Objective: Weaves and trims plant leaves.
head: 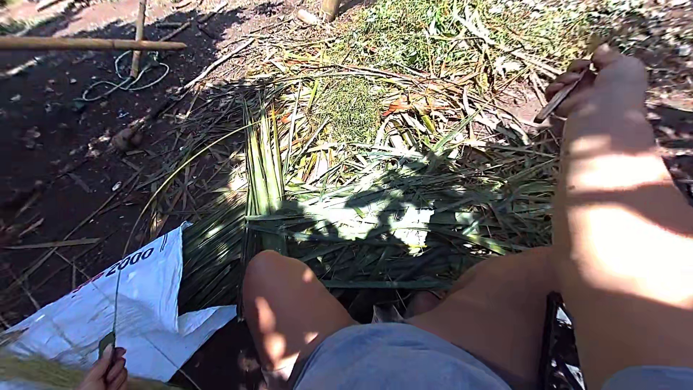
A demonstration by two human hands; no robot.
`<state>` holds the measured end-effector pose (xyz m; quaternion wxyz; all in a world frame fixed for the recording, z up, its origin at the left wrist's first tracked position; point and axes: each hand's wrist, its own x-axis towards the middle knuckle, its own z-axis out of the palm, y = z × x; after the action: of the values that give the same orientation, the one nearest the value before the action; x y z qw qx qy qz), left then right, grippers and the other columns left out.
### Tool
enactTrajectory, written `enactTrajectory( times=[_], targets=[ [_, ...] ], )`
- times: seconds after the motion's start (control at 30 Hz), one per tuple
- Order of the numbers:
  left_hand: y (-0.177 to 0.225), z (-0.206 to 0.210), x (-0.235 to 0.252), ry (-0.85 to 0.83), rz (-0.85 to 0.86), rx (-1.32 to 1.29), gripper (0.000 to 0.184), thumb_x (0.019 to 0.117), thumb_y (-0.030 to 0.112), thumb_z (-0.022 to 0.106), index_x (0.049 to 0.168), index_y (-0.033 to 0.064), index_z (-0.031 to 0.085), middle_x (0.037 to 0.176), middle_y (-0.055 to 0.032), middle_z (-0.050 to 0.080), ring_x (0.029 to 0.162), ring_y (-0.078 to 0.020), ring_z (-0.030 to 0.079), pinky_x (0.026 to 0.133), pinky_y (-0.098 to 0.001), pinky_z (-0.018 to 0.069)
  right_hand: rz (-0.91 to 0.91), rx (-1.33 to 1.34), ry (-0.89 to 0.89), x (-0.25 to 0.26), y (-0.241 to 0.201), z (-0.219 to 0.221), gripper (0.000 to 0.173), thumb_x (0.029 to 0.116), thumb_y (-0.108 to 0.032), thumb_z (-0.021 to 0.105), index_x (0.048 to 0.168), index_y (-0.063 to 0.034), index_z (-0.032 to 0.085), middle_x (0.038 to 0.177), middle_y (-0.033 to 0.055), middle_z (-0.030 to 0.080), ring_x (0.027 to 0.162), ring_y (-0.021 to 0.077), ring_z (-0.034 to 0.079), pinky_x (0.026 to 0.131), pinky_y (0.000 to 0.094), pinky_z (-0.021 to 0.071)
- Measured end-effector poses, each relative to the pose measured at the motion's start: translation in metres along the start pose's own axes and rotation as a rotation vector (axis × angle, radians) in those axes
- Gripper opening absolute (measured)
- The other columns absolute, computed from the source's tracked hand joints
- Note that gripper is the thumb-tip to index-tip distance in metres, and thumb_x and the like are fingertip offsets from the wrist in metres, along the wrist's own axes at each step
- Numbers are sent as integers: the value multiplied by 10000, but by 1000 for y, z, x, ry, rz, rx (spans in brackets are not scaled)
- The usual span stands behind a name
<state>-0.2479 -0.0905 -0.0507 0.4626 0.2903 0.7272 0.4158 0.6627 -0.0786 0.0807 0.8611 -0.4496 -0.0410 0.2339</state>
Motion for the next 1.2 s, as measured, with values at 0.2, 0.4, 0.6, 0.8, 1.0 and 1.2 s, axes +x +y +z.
enactTrajectory(
  times=[0.2,0.4,0.6,0.8,1.0,1.2],
  targets=[
    [54,135,-53,113,141,-28,342,1129,325,352,996,104,577,542,110,359,386,-1,268,377,-161,252,86,-127,4,-41,44,12,210,1094,-343,389,973,-196,476,700,-65,522,559,32,537,579,206,507],
    [83,271,-107,-226,196,-232,301,1132,241,344,1044,51,559,623,48,447,434,-20,369,413,-151,339,235,-453,-515,-167,129,62,82,1077,-238,469,1064,-212,546,702,-122,525,451,-32,370,419,134,354],
    [53,371,-160,-408,198,-298,569,1131,395,155,1079,27,586,705,11,556,550,-29,507,512,-175,448,399,-761,-1136,-293,206,61,347,1029,-176,603,1360,-71,600,892,7,660,522,18,442,481,194,392],
    [44,364,-163,-526,531,425,448,1121,264,346,1205,-26,677,1265,-199,635,1155,-264,619,1017,-433,490,225,-1065,-1164,-279,210,41,292,1044,-258,607,1232,-47,682,1008,141,706,862,227,662,805,466,542],
    [88,335,-130,-618,537,117,450,1046,136,551,1471,21,460,1268,-75,683,937,-109,698,802,-277,574,106,-1169,-1563,-235,199,18,309,1002,-294,646,934,4,697,860,116,661,836,213,624,808,465,508],
    [96,334,-135,-659,603,60,260,961,11,655,1216,31,609,1013,-35,756,864,-117,731,773,-284,607,131,-1166,-1591,-223,201,12,285,1000,-275,664,953,5,685,825,104,637,786,194,595,770,434,491]
  ],
)
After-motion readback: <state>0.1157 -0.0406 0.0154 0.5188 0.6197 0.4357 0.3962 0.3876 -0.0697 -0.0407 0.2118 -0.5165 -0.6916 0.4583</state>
